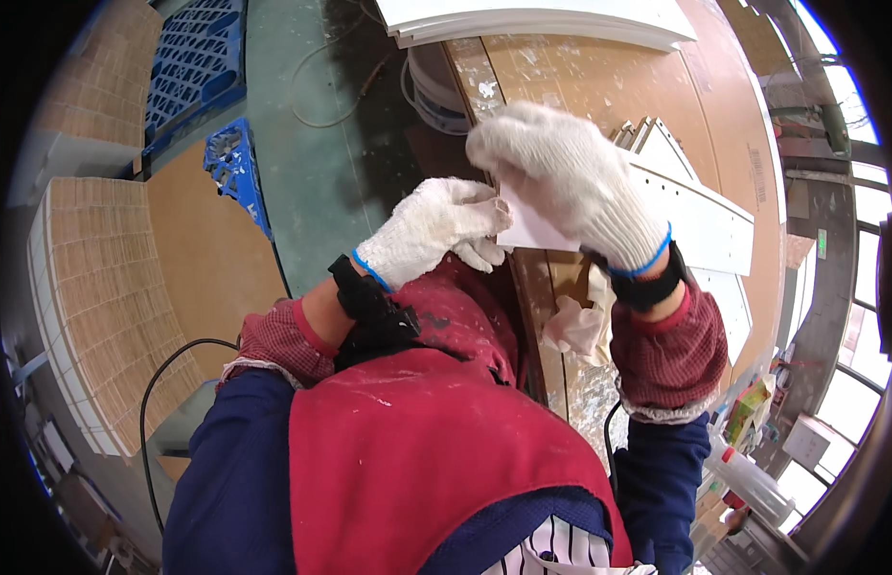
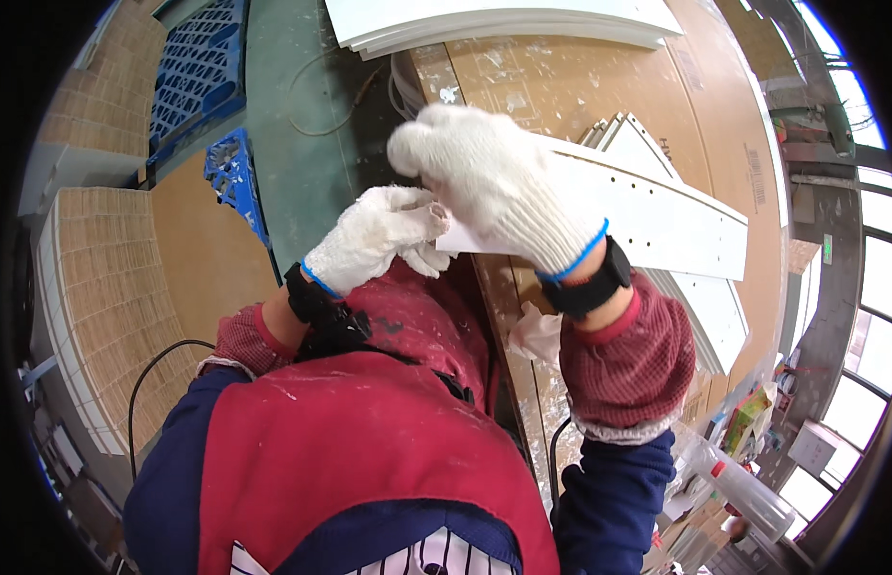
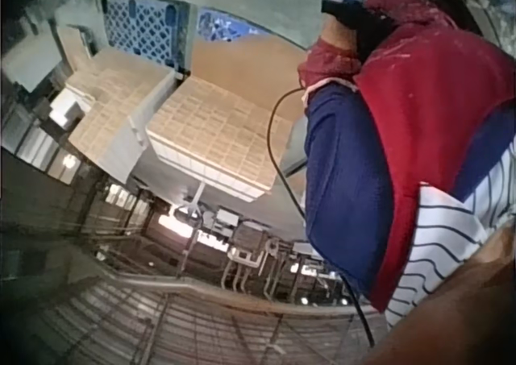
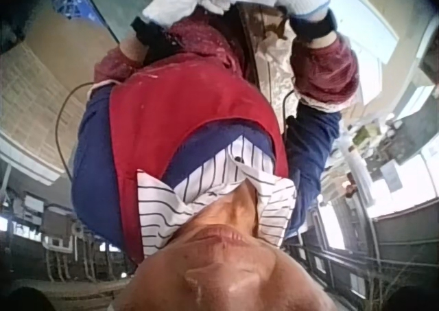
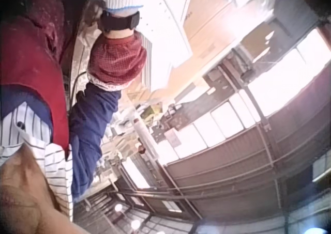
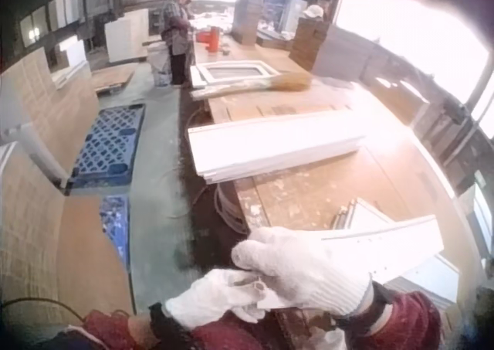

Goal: The person cleans white rectangular panels with pre-drilled holes using a cloth and a small blue tool. They wipe the surfaces and edges of the panels, occasionally flipping them over to clean both sides, and place them back on the workbench.

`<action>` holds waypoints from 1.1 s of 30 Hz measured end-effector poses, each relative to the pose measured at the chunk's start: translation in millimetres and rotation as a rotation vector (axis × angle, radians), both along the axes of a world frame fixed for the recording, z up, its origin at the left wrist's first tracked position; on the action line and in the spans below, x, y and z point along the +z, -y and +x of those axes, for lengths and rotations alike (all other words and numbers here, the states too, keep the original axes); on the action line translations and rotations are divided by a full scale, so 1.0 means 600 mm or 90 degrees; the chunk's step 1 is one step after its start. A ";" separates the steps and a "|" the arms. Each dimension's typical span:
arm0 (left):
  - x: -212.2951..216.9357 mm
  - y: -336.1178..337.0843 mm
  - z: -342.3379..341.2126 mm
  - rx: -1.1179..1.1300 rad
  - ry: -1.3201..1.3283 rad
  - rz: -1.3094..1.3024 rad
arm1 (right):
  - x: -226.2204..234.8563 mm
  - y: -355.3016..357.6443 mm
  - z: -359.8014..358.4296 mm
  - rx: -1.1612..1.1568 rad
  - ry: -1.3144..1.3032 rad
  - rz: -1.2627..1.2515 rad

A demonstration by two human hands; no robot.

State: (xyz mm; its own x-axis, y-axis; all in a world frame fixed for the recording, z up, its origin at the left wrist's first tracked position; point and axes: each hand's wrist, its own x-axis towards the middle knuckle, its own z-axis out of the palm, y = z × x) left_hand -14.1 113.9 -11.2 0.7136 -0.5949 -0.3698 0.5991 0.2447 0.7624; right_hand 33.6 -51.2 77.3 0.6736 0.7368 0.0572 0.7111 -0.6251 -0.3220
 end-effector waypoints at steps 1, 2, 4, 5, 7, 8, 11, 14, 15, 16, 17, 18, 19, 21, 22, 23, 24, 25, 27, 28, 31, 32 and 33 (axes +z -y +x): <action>-0.003 0.001 0.000 0.000 -0.003 -0.006 | 0.001 0.002 -0.003 0.013 -0.034 0.007; -0.004 0.001 0.000 0.000 -0.006 -0.012 | -0.002 0.002 -0.003 0.014 -0.028 -0.006; 0.002 0.003 -0.001 0.020 0.015 0.013 | -0.001 -0.006 0.002 -0.053 0.044 -0.046; 0.005 0.004 -0.003 0.029 0.025 0.026 | -0.001 -0.008 0.007 -0.088 0.080 -0.066; 0.005 0.002 -0.001 0.009 0.011 0.014 | -0.001 0.013 0.011 -0.104 0.056 0.092; 0.003 0.001 -0.001 -0.002 0.004 0.009 | 0.004 0.021 0.007 -0.119 0.019 0.156; -0.008 -0.020 -0.001 0.029 -0.006 -0.013 | 0.005 0.062 -0.023 -0.228 -0.079 0.356; -0.013 -0.048 0.012 0.150 0.135 0.129 | 0.002 0.132 -0.093 -0.465 -0.198 0.531; -0.021 -0.050 0.015 0.215 0.236 0.213 | 0.004 0.156 -0.123 -0.553 -0.208 0.567; -0.020 -0.057 0.023 0.219 0.458 0.360 | 0.009 0.172 -0.151 -0.590 -0.235 0.684; -0.016 -0.063 0.027 0.226 0.684 0.497 | -0.006 0.211 -0.181 -0.665 -0.250 0.665; 0.000 -0.061 0.029 0.185 0.821 0.565 | -0.016 0.223 -0.209 -0.723 -0.240 0.733; 0.012 -0.056 0.033 0.153 0.885 0.560 | -0.022 0.233 -0.236 -0.776 -0.225 0.800; 0.029 -0.030 0.030 0.073 0.990 0.557 | -0.052 0.270 -0.300 -0.828 -0.226 0.902; 0.027 -0.018 0.035 0.040 1.063 0.564 | -0.075 0.289 -0.330 -0.878 -0.228 0.940; 0.022 -0.005 0.041 0.008 1.134 0.578 | -0.087 0.295 -0.355 -0.927 -0.231 0.960; 0.015 0.013 0.049 0.021 1.191 0.520 | -0.099 0.300 -0.380 -0.969 -0.211 0.985; 0.015 0.024 0.055 0.001 1.227 0.506 | -0.111 0.302 -0.401 -1.008 -0.199 1.010; 0.016 0.036 0.065 -0.037 1.292 0.490 | -0.131 0.311 -0.431 -1.048 -0.174 1.026; 0.020 0.038 0.068 -0.078 1.299 0.503 | -0.136 0.315 -0.441 -1.065 -0.170 1.032; 0.008 0.031 0.073 -0.046 1.283 0.500 | -0.142 0.316 -0.452 -1.036 -0.152 1.068; 0.009 0.025 0.073 -0.040 1.278 0.524 | -0.137 0.316 -0.449 -1.037 -0.140 1.049; 0.008 0.015 0.073 -0.016 1.259 0.535 | -0.129 0.311 -0.439 -1.033 -0.140 1.031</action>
